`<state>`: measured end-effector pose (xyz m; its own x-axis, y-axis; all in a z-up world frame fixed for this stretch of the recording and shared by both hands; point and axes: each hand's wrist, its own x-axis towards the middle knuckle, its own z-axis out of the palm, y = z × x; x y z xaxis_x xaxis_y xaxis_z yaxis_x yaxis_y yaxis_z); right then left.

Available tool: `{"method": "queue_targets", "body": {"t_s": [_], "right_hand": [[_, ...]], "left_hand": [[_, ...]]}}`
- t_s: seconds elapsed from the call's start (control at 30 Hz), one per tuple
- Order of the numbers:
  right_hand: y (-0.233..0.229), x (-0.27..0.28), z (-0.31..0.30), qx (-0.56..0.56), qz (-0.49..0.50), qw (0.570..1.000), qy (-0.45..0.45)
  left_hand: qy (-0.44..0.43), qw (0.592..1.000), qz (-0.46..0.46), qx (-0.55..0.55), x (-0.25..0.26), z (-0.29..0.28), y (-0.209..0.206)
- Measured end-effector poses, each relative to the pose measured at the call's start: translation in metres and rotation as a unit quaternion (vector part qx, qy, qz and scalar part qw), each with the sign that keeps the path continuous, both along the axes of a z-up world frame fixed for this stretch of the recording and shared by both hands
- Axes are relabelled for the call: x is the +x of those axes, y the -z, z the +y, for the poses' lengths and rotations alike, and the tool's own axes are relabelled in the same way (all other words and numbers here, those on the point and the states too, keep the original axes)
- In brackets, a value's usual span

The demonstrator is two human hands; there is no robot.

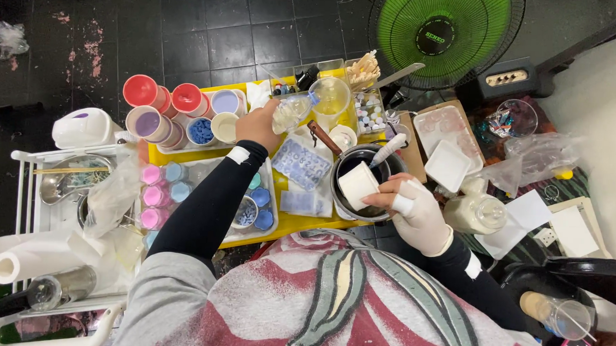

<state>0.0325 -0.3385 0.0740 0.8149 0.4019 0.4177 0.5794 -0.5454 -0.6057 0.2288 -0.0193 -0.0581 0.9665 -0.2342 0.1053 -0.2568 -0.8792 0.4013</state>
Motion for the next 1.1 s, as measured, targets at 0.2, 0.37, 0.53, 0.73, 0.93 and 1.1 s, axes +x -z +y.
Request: {"method": "queue_targets", "body": {"t_s": [0.2, 0.37, 0.53, 0.73, 0.93, 1.1], "right_hand": [[0.004, 0.001, 0.003, 0.008, 0.018, 1.0, -0.002], [0.005, 0.004, 0.004, 0.015, 0.018, 1.0, -0.016], [0.004, 0.008, 0.005, 0.026, 0.013, 0.999, -0.031], [0.006, 0.01, 0.005, 0.021, 0.019, 0.999, -0.037], [0.009, 0.01, 0.006, 0.009, 0.035, 0.999, -0.028], [0.01, 0.012, 0.008, 0.015, 0.026, 0.999, -0.032]], "left_hand": [[-0.029, 0.997, 0.007, 0.071, 0.0, -0.002, -0.006], [-0.035, 0.992, -0.026, 0.122, -0.004, -0.007, -0.017], [-0.028, 0.979, -0.094, 0.177, 0.0, -0.01, -0.018], [-0.036, 0.963, -0.149, 0.22, 0.002, -0.016, -0.021], [-0.02, 0.951, -0.22, 0.216, 0.002, -0.018, -0.034], [-0.015, 0.946, -0.242, 0.214, -0.003, -0.026, -0.055]]}}
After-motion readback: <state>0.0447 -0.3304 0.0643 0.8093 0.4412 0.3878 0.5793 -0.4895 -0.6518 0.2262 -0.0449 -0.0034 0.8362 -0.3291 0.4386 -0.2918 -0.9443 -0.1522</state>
